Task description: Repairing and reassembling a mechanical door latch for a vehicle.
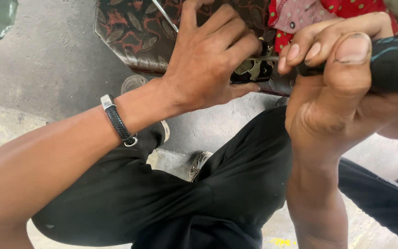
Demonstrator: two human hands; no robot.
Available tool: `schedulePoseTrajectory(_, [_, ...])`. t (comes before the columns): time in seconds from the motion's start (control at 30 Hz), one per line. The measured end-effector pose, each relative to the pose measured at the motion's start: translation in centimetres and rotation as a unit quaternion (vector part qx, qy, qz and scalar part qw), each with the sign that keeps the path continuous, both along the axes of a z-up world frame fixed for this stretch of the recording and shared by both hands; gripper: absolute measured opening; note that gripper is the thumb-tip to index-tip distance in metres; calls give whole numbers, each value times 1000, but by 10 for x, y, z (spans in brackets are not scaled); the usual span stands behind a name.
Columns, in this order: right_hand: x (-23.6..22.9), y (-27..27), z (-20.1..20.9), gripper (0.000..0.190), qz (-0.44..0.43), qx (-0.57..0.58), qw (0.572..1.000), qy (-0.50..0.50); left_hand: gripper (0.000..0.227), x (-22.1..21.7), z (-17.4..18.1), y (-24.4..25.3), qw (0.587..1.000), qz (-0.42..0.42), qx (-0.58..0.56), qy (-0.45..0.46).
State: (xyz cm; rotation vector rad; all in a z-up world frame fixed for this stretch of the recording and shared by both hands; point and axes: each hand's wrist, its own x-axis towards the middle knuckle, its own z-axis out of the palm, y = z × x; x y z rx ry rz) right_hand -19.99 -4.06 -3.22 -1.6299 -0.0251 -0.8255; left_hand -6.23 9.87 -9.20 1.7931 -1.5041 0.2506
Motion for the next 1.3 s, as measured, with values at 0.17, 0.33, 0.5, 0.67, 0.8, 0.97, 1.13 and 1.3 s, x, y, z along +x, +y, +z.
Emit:
schedulePoseTrajectory(0.17, [1, 15, 0, 13, -23, 41, 999, 2, 55, 1, 4, 2, 1000, -2, 11, 2])
schedulePoseTrajectory(0.33, [-2, 22, -1, 16, -46, 76, 996, 6, 54, 0, 2, 4, 1000, -7, 0, -8])
schedulePoseTrajectory(0.5, [-3, 24, -2, 18, -66, 109, 992, 5, 54, 0, 5, 4, 1000, -10, 9, 2])
schedulePoseTrajectory(0.67, [-12, 20, -8, 17, -92, 88, 992, 16, 52, 0, 5, 5, 1000, -18, -4, 25])
schedulePoseTrajectory(0.8, [-24, -2, -1, 12, -149, -4, 986, 76, 51, 1, 7, 1, 999, -18, -3, 27])
schedulePoseTrajectory(0.97, [-35, -28, 6, 8, -205, -105, 961, 152, 48, 5, 6, 3, 999, -28, 0, 21])
schedulePoseTrajectory(1.13, [-41, -55, 4, 6, -260, -199, 919, 220, 47, 6, 6, 3, 999, -41, 5, 29])
schedulePoseTrajectory(1.3, [-36, -76, -8, 42, -162, -368, 900, 170, 50, 7, 11, 1, 998, -46, 9, 44])
